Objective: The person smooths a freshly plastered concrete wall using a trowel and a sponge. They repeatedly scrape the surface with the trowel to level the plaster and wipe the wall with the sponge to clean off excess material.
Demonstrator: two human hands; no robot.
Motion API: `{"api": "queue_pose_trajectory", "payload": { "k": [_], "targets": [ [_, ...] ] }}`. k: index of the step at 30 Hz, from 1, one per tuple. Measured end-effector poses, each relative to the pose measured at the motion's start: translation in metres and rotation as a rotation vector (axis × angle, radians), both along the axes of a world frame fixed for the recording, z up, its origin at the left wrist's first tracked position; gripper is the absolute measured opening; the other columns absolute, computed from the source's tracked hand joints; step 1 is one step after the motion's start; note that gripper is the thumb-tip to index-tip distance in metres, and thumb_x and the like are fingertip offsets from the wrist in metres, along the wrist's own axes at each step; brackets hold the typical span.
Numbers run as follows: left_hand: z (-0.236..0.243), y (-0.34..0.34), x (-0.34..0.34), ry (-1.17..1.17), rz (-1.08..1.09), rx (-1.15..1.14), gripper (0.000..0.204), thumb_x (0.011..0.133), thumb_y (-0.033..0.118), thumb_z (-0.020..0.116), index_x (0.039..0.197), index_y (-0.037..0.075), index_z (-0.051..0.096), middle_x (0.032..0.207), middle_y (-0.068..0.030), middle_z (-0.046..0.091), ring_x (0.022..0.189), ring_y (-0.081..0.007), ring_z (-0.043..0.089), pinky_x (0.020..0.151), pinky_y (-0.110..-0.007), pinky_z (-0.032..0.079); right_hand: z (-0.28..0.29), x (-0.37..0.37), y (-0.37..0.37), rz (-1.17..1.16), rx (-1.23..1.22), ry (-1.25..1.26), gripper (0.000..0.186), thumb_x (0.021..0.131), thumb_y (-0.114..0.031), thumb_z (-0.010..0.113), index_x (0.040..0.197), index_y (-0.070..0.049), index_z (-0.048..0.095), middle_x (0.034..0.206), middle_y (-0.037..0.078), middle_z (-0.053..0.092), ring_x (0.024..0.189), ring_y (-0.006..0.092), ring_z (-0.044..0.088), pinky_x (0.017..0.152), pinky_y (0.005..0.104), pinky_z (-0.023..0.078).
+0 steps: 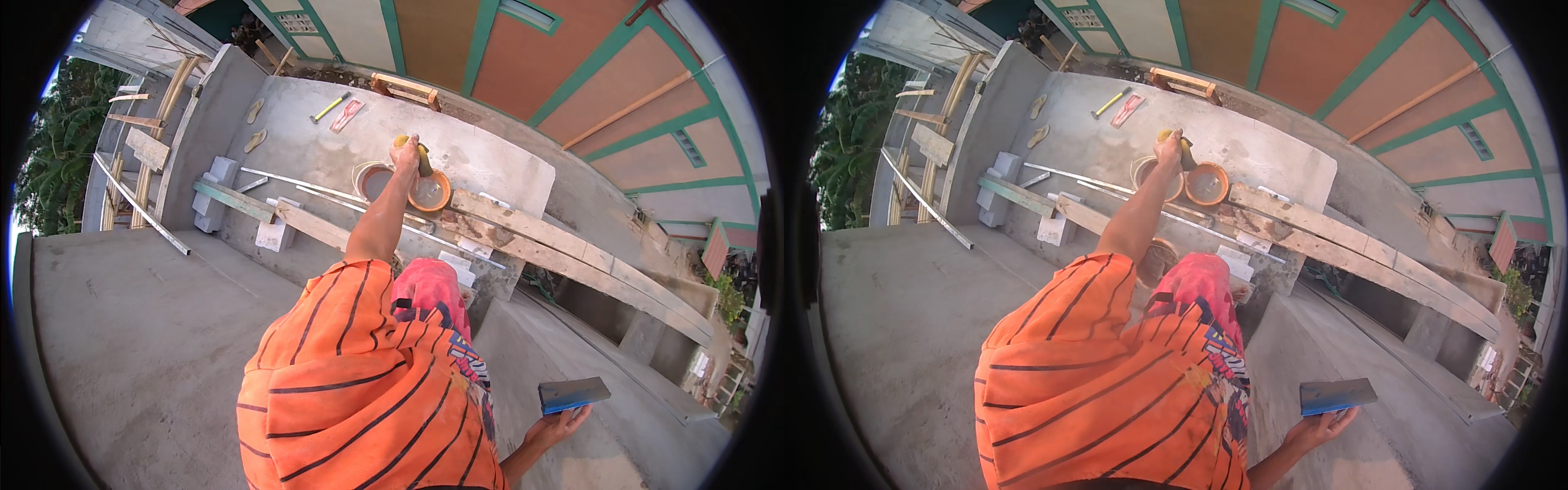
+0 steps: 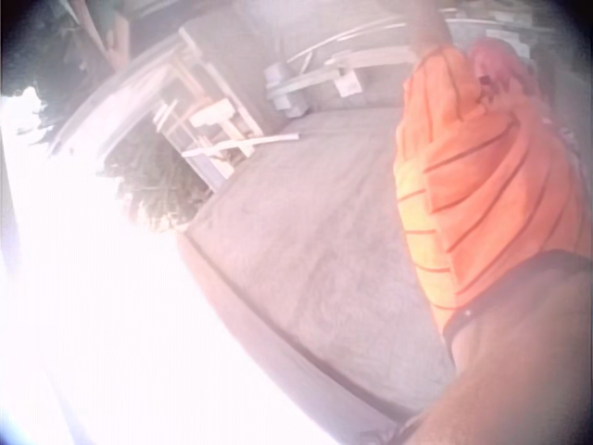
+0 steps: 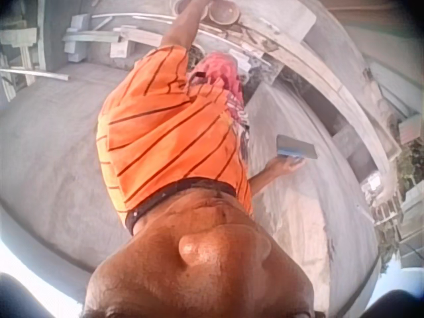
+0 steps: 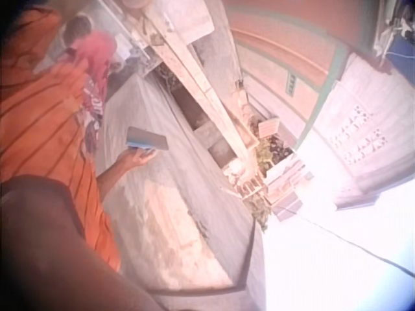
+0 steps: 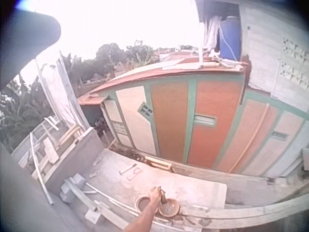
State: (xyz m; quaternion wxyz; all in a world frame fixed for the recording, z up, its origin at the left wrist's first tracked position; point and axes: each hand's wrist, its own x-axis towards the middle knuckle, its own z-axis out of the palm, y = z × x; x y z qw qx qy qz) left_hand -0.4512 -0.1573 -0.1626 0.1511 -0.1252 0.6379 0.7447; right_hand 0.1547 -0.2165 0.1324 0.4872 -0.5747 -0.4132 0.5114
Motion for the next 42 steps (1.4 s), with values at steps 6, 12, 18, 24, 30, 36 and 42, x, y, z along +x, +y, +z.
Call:
{"api": "queue_pose_trajectory", "payload": {
  "k": [6,12,18,24,30,36,42],
  "targets": [
    [0.016,0.019,-0.011,0.009,0.091,0.048,0.011,0.078,0.012,0.066,0.075,0.006,0.058,0.066,-0.0007,0.053,0.056,-0.0135,0.049,0.051,-0.032,0.041,0.017,-0.016,-0.008,-0.037,-0.029,-0.005,0.065,0.090,-0.007,0.059,0.146,-0.006,0.025,0.134,0.011,0.046,0.117,0.0213,0.049,0.095,0.0349,0.042],
    [0.026,0.028,-0.016,-0.015,0.100,0.068,0.013,0.075,0.016,0.061,0.073,0.005,0.055,0.065,-0.0036,0.051,0.053,-0.0152,0.048,0.048,-0.035,0.041,0.020,-0.018,-0.014,-0.063,-0.049,-0.006,0.065,0.090,-0.005,0.059,0.146,-0.006,0.026,0.133,0.009,0.047,0.116,0.0193,0.049,0.093,0.0338,0.042],
    [0.033,0.034,-0.012,0.018,0.068,0.070,0.012,0.075,0.014,0.059,0.070,0.006,0.053,0.062,-0.0028,0.047,0.050,-0.0148,0.044,0.046,-0.035,0.039,0.013,-0.016,-0.019,-0.072,-0.035,-0.022,0.065,0.092,-0.011,0.060,0.145,-0.005,0.025,0.131,0.010,0.047,0.115,0.0196,0.050,0.091,0.0327,0.043],
    [0.018,0.042,-0.018,0.028,0.104,0.067,0.012,0.076,0.012,0.059,0.071,0.005,0.051,0.065,-0.0025,0.047,0.054,-0.0146,0.043,0.047,-0.036,0.039,0.014,-0.017,-0.017,-0.073,-0.041,-0.033,0.065,0.092,-0.011,0.061,0.145,-0.004,0.025,0.133,0.009,0.047,0.115,0.0190,0.049,0.091,0.0324,0.042],
    [0.020,0.047,-0.016,0.066,0.085,0.062,0.012,0.076,0.009,0.060,0.070,0.004,0.051,0.067,-0.0024,0.048,0.056,-0.0145,0.044,0.049,-0.036,0.039,0.014,-0.014,-0.010,-0.071,-0.019,-0.026,0.066,0.091,-0.009,0.060,0.146,-0.005,0.024,0.130,0.009,0.049,0.113,0.0182,0.051,0.086,0.0295,0.045],
    [0.045,0.074,0.004,0.067,-0.028,0.047,0.012,0.075,0.009,0.060,0.071,0.005,0.050,0.067,-0.0014,0.048,0.057,-0.0132,0.044,0.050,-0.034,0.038,0.018,-0.024,-0.029,-0.126,-0.002,0.073,0.067,0.088,-0.003,0.058,0.146,-0.004,0.024,0.132,0.012,0.049,0.112,0.0195,0.054,0.090,0.0321,0.048],
    [0.047,0.119,0.066,0.000,-0.620,0.127,0.011,0.077,0.013,0.058,0.075,0.004,0.051,0.070,-0.0019,0.050,0.060,-0.0136,0.046,0.052,-0.034,0.039,0.060,0.007,0.003,-0.286,0.279,0.281,0.066,0.082,0.002,0.053,0.143,-0.006,0.027,0.120,0.010,0.055,0.101,0.0157,0.059,0.082,0.0292,0.052]
  ]
}}
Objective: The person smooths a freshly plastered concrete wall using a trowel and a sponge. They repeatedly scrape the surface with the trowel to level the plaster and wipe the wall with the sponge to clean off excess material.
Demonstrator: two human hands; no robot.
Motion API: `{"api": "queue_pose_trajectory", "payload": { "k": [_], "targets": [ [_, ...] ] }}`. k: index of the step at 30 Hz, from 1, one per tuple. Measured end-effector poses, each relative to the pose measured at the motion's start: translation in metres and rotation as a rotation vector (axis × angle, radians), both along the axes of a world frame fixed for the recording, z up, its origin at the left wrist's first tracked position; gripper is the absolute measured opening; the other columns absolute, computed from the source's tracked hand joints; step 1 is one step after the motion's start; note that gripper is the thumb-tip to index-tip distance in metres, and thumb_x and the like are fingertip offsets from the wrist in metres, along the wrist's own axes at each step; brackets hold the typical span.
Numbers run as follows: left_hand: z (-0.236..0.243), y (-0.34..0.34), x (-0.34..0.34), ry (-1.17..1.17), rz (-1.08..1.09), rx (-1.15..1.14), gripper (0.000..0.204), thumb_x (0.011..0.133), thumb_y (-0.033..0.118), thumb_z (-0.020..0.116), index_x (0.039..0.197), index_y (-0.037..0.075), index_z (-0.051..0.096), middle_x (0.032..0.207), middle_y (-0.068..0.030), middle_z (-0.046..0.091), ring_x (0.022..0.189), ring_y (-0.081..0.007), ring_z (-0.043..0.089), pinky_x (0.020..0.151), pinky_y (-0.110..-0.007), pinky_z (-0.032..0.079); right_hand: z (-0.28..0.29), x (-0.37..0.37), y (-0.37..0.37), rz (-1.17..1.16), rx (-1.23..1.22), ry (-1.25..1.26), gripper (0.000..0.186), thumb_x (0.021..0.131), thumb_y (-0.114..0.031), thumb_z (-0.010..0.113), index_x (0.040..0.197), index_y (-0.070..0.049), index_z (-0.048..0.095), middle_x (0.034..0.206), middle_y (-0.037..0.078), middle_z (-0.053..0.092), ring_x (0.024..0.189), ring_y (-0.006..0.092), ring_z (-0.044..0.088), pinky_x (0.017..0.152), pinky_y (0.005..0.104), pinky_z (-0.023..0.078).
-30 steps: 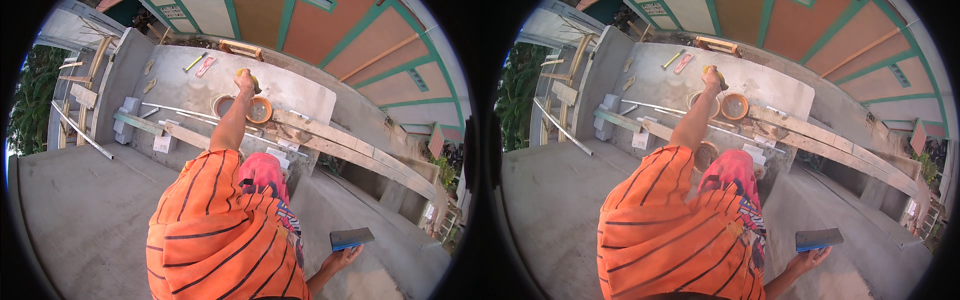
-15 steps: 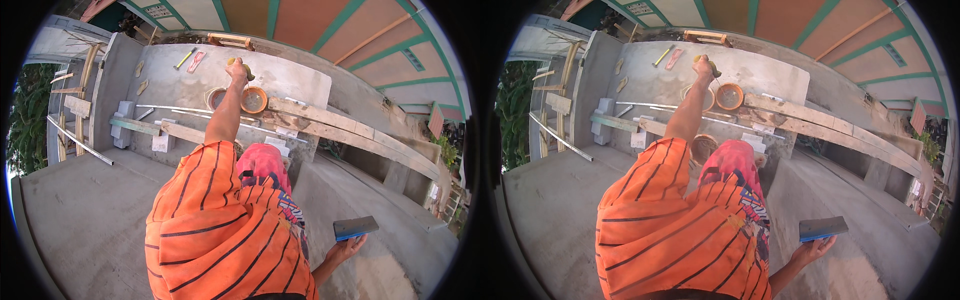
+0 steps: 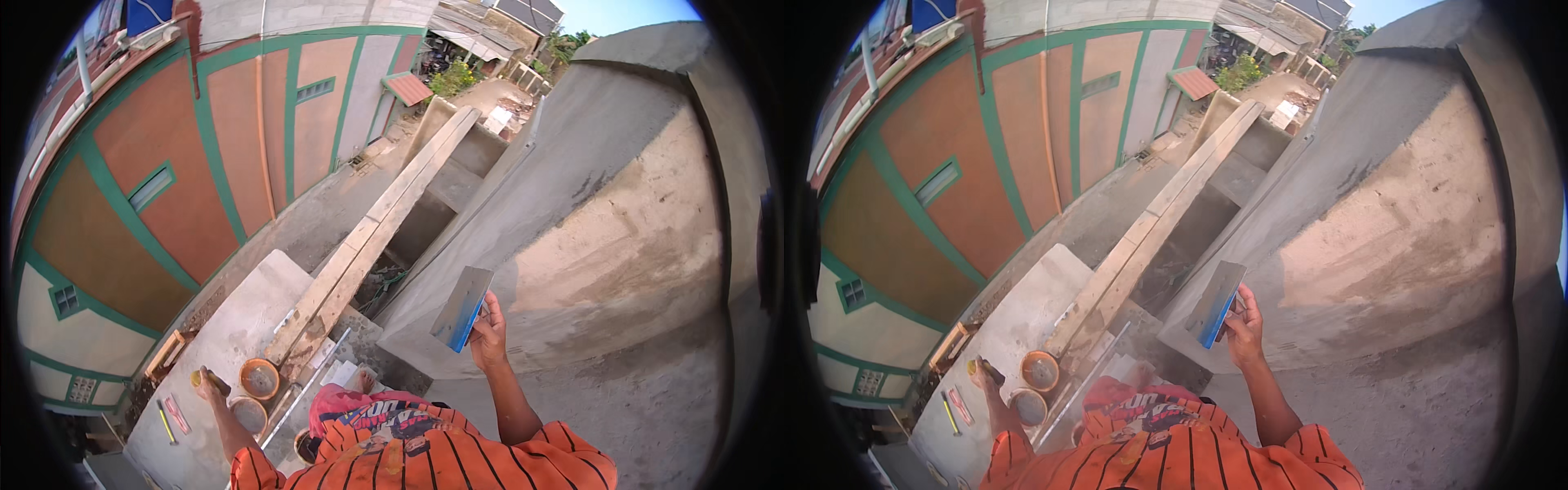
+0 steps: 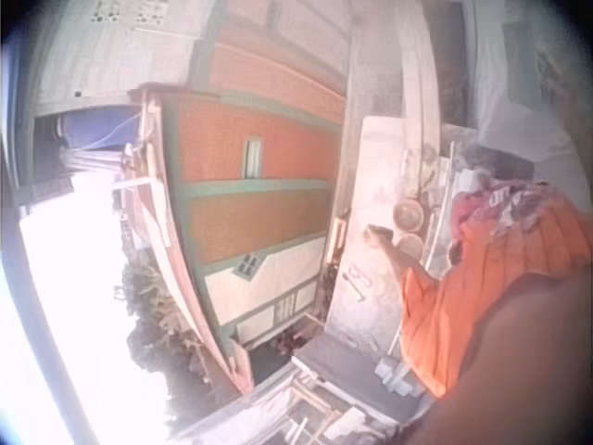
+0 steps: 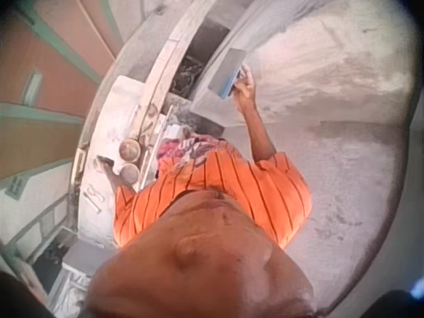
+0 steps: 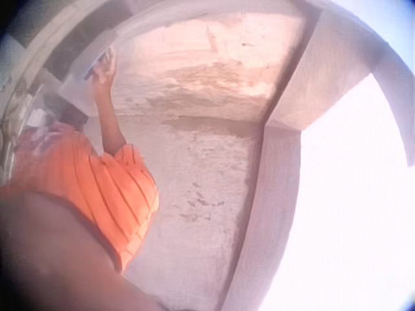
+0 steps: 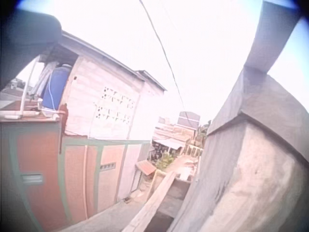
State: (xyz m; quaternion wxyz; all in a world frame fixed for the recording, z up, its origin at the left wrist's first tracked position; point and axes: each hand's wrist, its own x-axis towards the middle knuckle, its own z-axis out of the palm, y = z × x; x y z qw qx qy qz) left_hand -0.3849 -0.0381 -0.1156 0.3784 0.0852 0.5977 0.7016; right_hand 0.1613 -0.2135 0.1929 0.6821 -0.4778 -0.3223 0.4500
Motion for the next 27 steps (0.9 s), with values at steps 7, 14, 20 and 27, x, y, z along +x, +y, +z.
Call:
{"api": "queue_pose_trajectory", "payload": {
  "k": [7,14,20,27],
  "targets": [
    [-0.009,0.027,0.175,0.062,-0.713,-0.089,0.014,0.079,0.017,0.056,0.080,0.004,0.051,0.073,-0.0025,0.052,0.063,-0.0141,0.048,0.054,-0.033,0.040,0.158,0.091,0.009,-0.686,0.981,-0.120,0.066,0.090,-0.007,0.056,0.146,-0.009,0.020,0.124,0.008,0.053,0.099,0.0137,0.059,0.079,0.0307,0.054],
    [-0.006,0.014,0.279,0.215,-1.216,-0.200,0.018,0.081,0.022,0.053,0.085,0.004,0.052,0.077,-0.0031,0.053,0.066,-0.0146,0.049,0.056,-0.033,0.042,0.264,0.236,-0.080,-1.029,1.529,-0.149,0.058,0.097,-0.013,0.051,0.147,-0.015,0.021,0.123,0.004,0.049,0.109,0.0188,0.052,0.095,0.0422,0.043],
    [-0.006,0.013,0.288,0.317,-1.315,-0.265,0.023,0.083,0.026,0.051,0.089,0.004,0.052,0.080,-0.0036,0.055,0.069,-0.0150,0.051,0.058,-0.033,0.043,0.290,0.289,-0.115,-1.055,1.609,-0.110,0.045,0.096,-0.016,0.050,0.139,-0.019,0.036,0.117,0.005,0.053,0.104,0.0200,0.052,0.089,0.0412,0.045],
    [-0.007,0.020,0.279,0.370,-1.330,-0.302,0.029,0.085,0.030,0.049,0.095,0.003,0.053,0.084,-0.0042,0.056,0.072,-0.0155,0.053,0.060,-0.032,0.044,0.301,0.317,-0.137,-1.048,1.615,-0.079,0.045,0.095,-0.016,0.052,0.137,-0.015,0.036,0.110,0.006,0.053,0.099,0.0211,0.052,0.087,0.0417,0.044]
  ]
}}
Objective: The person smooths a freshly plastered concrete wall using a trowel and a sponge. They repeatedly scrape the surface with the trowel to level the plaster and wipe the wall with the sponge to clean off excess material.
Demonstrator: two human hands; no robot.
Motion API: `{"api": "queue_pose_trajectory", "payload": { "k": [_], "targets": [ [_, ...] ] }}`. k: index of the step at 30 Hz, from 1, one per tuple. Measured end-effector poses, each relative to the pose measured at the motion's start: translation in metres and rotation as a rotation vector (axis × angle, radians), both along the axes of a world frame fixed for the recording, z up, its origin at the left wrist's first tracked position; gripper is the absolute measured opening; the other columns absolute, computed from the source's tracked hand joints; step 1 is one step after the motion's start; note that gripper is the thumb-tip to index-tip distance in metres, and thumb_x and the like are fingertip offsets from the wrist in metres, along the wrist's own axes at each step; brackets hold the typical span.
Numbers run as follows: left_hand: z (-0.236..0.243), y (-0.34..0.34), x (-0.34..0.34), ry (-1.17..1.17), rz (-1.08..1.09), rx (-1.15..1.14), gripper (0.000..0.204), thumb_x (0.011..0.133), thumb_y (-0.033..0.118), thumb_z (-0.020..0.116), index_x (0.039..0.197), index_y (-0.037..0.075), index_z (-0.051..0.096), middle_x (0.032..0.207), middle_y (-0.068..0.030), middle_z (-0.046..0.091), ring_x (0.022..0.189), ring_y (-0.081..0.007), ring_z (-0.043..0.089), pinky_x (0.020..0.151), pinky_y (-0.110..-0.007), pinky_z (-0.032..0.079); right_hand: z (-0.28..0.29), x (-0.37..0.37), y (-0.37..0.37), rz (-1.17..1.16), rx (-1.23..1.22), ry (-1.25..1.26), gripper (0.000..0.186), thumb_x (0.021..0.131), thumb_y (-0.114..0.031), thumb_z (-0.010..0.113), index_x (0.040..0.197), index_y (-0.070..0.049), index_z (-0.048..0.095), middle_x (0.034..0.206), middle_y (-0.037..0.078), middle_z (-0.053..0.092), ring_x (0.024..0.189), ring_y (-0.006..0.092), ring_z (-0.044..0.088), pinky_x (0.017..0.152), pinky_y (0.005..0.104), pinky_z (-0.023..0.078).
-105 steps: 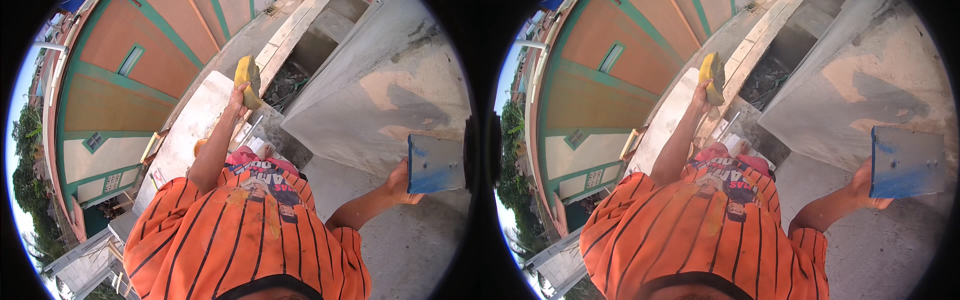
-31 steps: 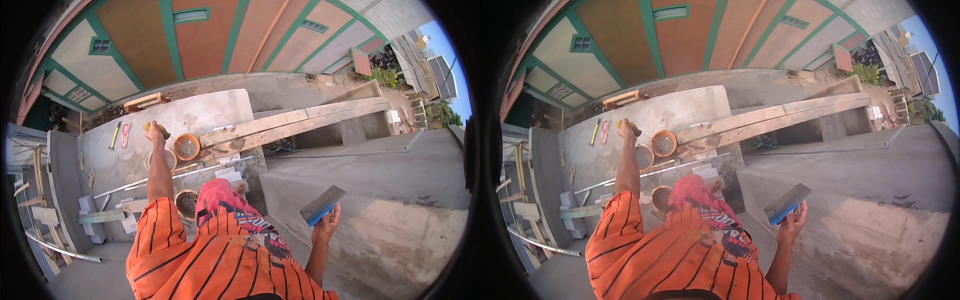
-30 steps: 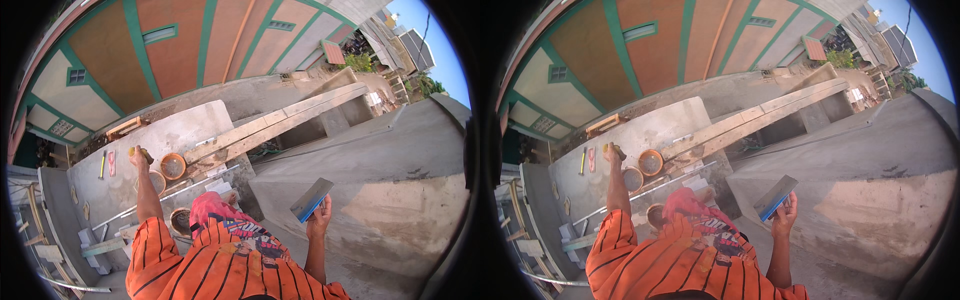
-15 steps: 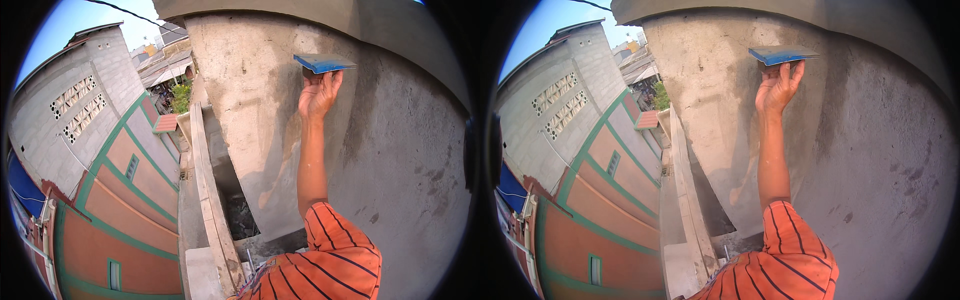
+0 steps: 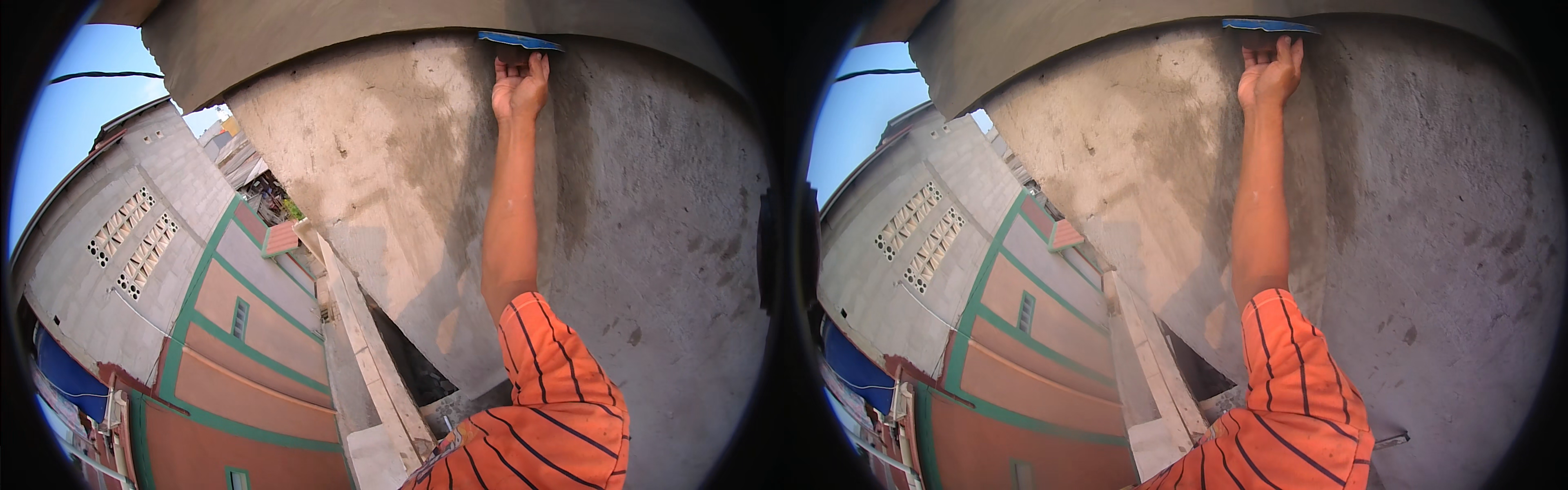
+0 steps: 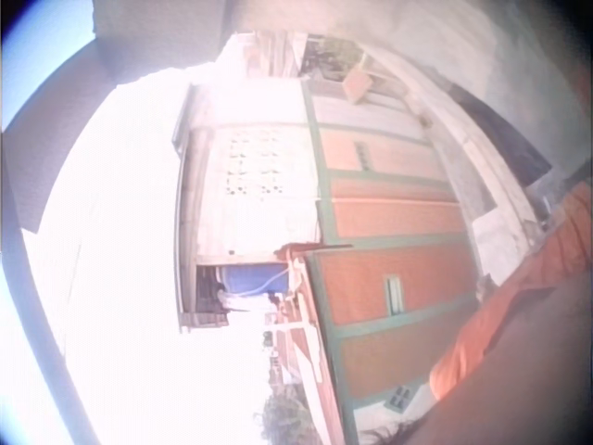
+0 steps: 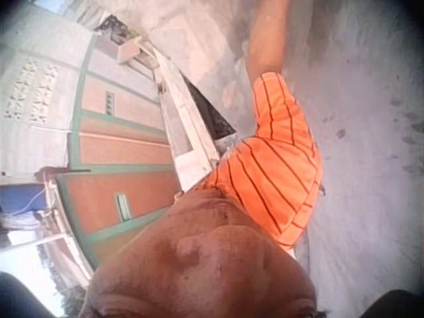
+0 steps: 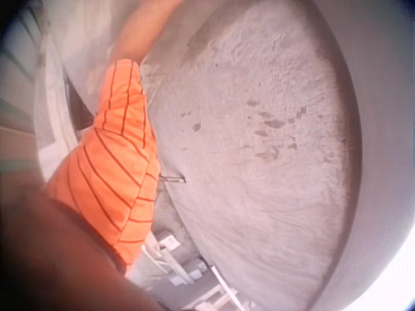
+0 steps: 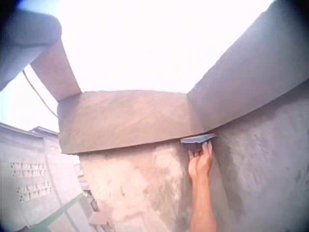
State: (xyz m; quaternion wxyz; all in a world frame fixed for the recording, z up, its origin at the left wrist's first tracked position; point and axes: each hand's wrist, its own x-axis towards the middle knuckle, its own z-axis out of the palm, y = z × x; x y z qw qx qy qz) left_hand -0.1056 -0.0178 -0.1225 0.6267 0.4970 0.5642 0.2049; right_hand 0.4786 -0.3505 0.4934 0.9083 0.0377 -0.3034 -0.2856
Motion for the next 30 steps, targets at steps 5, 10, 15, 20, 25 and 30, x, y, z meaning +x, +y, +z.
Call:
{"api": "queue_pose_trajectory", "payload": {
  "k": [5,10,15,20,25,30],
  "targets": [
    [-0.004,0.002,-0.005,0.023,0.000,-0.012,0.033,0.086,0.033,0.047,0.098,0.003,0.053,0.087,-0.0046,0.058,0.074,-0.0159,0.054,0.062,-0.032,0.045,0.004,-0.006,0.006,-0.016,-0.030,0.002,0.053,0.094,-0.015,0.053,0.141,-0.011,0.030,0.108,0.005,0.053,0.098,0.0212,0.052,0.088,0.0422,0.043],
    [-0.008,0.005,-0.004,0.027,-0.003,-0.011,0.038,0.087,0.037,0.045,0.102,0.003,0.054,0.089,-0.0051,0.059,0.076,-0.0162,0.055,0.063,-0.032,0.046,0.011,-0.015,0.014,-0.004,-0.026,0.024,0.063,0.093,-0.015,0.054,0.147,-0.010,0.022,0.107,0.007,0.052,0.098,0.0229,0.052,0.088,0.0433,0.043],
    [-0.009,0.004,-0.011,0.035,0.002,-0.015,0.042,0.089,0.040,0.043,0.105,0.003,0.054,0.092,-0.0055,0.060,0.078,-0.0165,0.057,0.065,-0.032,0.047,0.013,-0.023,0.031,0.025,-0.054,0.011,0.069,0.094,-0.014,0.054,0.150,-0.009,0.014,0.115,0.009,0.052,0.101,0.0256,0.053,0.089,0.0453,0.045],
    [-0.011,0.006,-0.018,0.034,-0.001,-0.010,0.047,0.090,0.043,0.041,0.109,0.003,0.054,0.094,-0.0059,0.061,0.080,-0.0169,0.058,0.067,-0.031,0.048,0.020,-0.053,0.062,0.035,-0.102,-0.041,0.072,0.095,-0.014,0.053,0.152,-0.008,0.009,0.125,0.012,0.049,0.105,0.0264,0.054,0.091,0.0453,0.046],
    [-0.019,0.003,-0.039,0.031,0.011,-0.007,0.051,0.092,0.046,0.040,0.113,0.002,0.055,0.097,-0.0064,0.063,0.083,-0.0172,0.059,0.068,-0.031,0.049,0.005,-0.089,0.110,0.127,-0.197,-0.079,0.071,0.096,-0.015,0.054,0.151,-0.007,0.010,0.123,0.011,0.052,0.107,0.0217,0.054,0.089,0.0442,0.046],
    [-0.035,0.005,-0.071,-0.071,0.030,0.052,0.056,0.093,0.050,0.038,0.116,0.002,0.055,0.100,-0.0068,0.064,0.085,-0.0176,0.060,0.070,-0.031,0.050,-0.008,-0.092,0.092,-0.002,-0.181,-0.059,0.068,0.095,-0.018,0.055,0.149,-0.007,0.016,0.120,0.010,0.053,0.109,0.0195,0.054,0.090,0.0432,0.047]
  ]
}}
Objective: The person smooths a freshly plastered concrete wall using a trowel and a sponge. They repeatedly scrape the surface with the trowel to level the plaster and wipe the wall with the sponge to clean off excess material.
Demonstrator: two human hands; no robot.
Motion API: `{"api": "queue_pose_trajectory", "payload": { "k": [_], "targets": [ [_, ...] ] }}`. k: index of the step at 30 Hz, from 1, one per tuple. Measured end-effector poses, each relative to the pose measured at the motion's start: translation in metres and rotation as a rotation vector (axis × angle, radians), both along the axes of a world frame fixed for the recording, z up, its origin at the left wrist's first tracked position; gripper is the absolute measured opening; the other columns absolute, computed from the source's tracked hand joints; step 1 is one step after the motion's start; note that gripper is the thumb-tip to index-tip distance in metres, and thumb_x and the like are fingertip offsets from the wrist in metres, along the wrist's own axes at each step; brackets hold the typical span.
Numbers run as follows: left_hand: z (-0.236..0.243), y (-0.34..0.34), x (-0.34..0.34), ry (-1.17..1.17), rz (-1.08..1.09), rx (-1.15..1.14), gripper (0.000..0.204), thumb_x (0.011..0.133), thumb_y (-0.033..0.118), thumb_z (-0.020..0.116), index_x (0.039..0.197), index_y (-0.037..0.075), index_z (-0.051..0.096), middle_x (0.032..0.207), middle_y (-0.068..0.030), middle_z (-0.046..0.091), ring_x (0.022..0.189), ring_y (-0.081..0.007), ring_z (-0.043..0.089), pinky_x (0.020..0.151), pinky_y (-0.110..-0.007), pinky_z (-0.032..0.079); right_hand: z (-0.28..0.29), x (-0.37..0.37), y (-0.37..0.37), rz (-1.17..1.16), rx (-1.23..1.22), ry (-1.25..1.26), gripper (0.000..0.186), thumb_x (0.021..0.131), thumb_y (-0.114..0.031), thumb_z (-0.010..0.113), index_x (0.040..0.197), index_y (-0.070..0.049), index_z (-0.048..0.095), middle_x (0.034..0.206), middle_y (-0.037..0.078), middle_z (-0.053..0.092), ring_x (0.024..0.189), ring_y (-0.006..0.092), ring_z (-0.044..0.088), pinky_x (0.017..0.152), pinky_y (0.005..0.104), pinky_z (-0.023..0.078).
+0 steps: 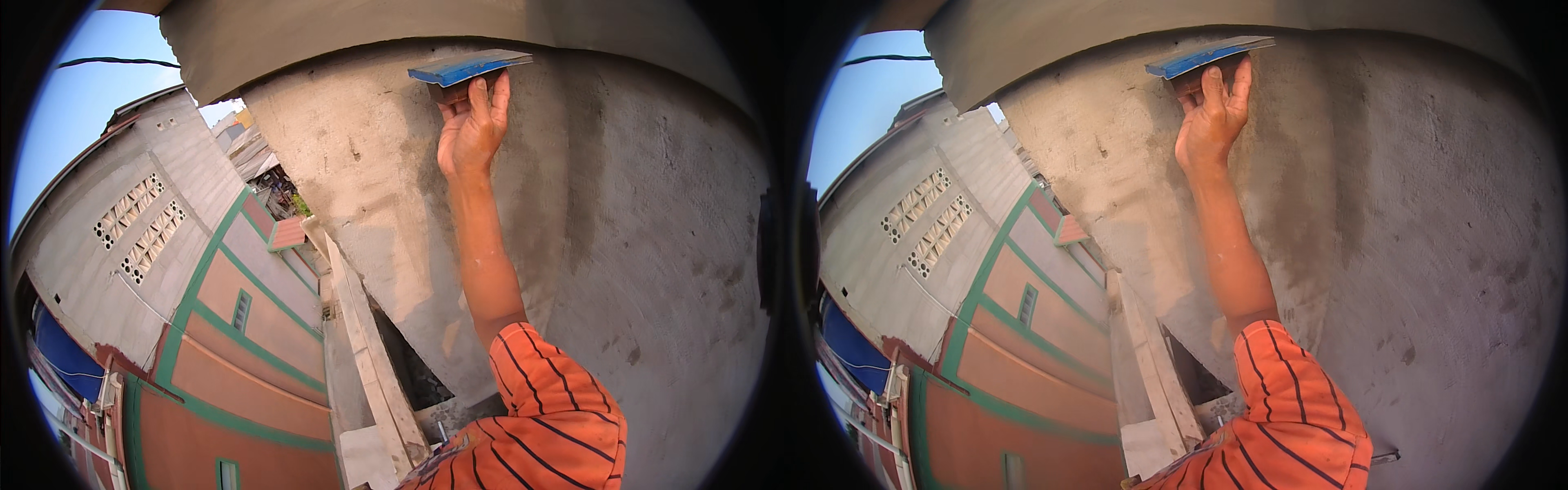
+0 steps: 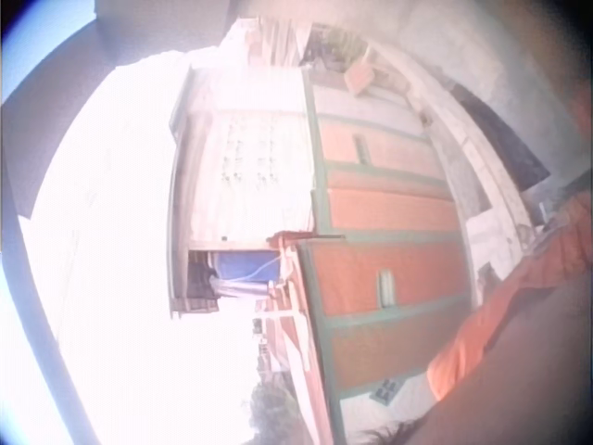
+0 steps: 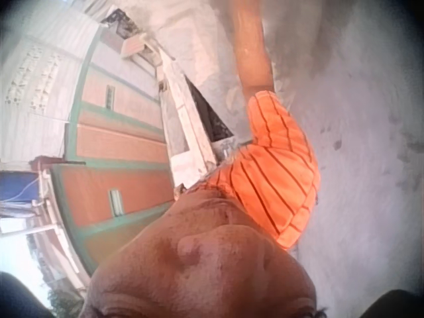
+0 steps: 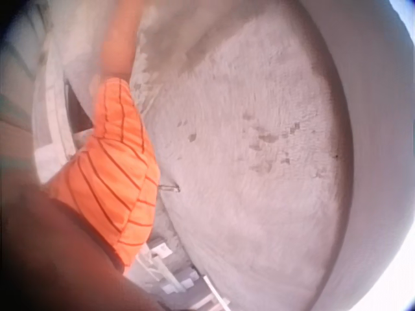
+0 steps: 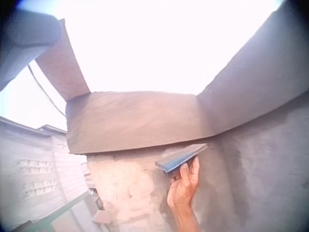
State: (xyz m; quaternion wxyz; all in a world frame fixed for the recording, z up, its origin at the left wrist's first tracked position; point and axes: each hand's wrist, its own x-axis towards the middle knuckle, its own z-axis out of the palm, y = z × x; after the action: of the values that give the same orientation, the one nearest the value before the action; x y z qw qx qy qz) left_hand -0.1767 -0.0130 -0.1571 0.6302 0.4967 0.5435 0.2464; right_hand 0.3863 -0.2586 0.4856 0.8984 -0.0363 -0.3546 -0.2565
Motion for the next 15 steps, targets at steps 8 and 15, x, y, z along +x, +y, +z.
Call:
{"api": "queue_pose_trajectory", "payload": {
  "k": [8,15],
  "targets": [
    [0.174,-0.001,0.134,-0.607,-0.003,-0.070,0.055,0.095,0.052,0.040,0.129,0.010,0.051,0.113,-0.0107,0.063,0.098,-0.0239,0.062,0.080,-0.035,0.052,-0.119,-0.102,0.053,0.200,-0.544,-0.187,0.061,0.090,-0.010,0.062,0.143,-0.002,0.033,0.137,0.014,0.047,0.123,0.0208,0.048,0.102,0.0375,0.040],
    [0.361,-0.028,0.238,-0.883,-0.204,-0.011,0.045,0.100,0.046,0.038,0.126,0.012,0.050,0.118,-0.0081,0.060,0.103,-0.0224,0.059,0.084,-0.037,0.052,-0.248,-0.178,0.097,0.040,-1.364,-0.675,0.050,0.087,-0.013,0.059,0.136,-0.018,0.051,0.105,0.012,0.063,0.093,0.0278,0.062,0.084,0.0369,0.048]
  ]
}}
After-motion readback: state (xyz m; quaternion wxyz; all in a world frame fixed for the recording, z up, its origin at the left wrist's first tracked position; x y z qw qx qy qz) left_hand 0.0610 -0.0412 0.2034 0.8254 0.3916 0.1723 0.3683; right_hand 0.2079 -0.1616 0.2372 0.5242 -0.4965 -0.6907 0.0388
